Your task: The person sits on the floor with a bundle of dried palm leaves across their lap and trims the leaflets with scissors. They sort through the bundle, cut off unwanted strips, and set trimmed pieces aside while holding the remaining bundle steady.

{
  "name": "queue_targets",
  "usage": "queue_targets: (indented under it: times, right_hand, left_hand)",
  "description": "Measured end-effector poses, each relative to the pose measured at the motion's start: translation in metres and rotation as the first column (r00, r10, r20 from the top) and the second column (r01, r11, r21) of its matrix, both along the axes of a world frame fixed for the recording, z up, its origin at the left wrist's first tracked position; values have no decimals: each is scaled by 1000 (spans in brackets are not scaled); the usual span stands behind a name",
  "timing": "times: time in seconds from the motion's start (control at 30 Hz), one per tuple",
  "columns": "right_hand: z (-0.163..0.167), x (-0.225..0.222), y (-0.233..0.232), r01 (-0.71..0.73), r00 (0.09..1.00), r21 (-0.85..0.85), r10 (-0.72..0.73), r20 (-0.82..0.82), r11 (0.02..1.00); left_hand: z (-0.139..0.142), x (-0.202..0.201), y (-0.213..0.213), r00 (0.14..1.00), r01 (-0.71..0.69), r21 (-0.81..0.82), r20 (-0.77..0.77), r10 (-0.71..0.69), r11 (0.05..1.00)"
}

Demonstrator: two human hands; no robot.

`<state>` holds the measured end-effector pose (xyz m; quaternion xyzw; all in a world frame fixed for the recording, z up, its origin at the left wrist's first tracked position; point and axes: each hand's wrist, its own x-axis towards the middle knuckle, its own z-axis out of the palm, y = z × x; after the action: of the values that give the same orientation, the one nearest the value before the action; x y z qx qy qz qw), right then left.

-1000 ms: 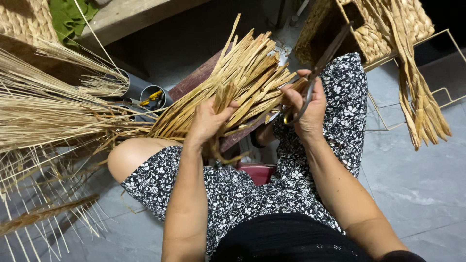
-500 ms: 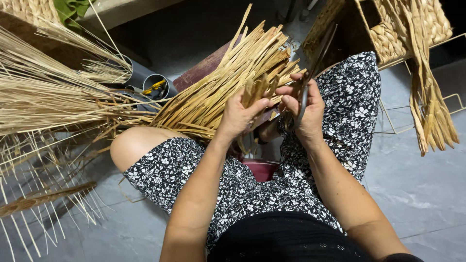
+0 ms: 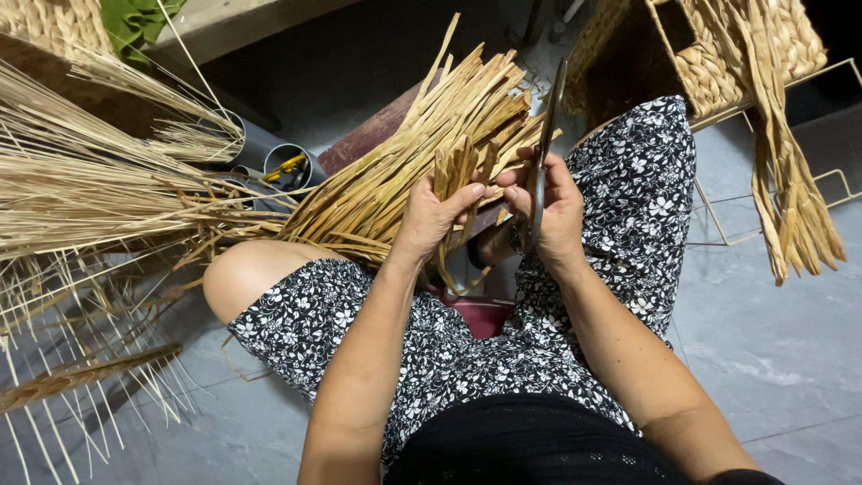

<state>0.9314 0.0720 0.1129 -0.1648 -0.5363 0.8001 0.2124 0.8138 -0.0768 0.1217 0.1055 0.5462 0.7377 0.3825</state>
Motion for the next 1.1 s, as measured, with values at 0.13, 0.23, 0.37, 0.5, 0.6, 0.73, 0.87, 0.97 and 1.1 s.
queue_targets:
  times: [0.13, 0.23, 0.37, 0.5, 0.6, 0.73, 0.87, 0.97, 1.1]
  right_hand:
    - [-7, 1, -3, -9, 1000, 61, 10, -13, 998]
    - [-11, 0, -6, -26, 1000, 239, 22, 18, 971]
    - [-10, 2, -13, -70, 985, 374, 5, 172, 925]
    - [-3, 1, -19, -117, 965, 533, -31, 260, 838]
    - [2, 1, -22, -152, 944, 641, -82, 321, 753]
    - [5, 1, -25, -148, 955, 598, -43, 293, 788]
    - [6, 0, -25, -164, 945, 590, -46, 325, 791]
    - [8, 1, -26, -155, 949, 611, -55, 311, 776]
    - [12, 1, -27, -141, 959, 656, -63, 277, 741]
  left_hand:
    - [-7, 2, 3, 990, -118, -37, -82, 114, 992]
    - [-14, 1, 5, 980, -180, -76, -98, 173, 981]
    - [-21, 0, 4, 965, -238, -65, -125, 229, 969]
    - [-22, 0, 4, 953, -275, -29, -141, 269, 961]
    - [-21, 2, 5, 952, -279, -49, -141, 270, 959]
    - [-19, 4, 7, 960, -256, -27, -123, 251, 966]
    - [-16, 4, 6, 964, -244, 11, -106, 244, 970]
    - [-15, 5, 6, 956, -275, -2, -108, 273, 961]
    - [-14, 7, 6, 948, -296, 22, -116, 297, 955]
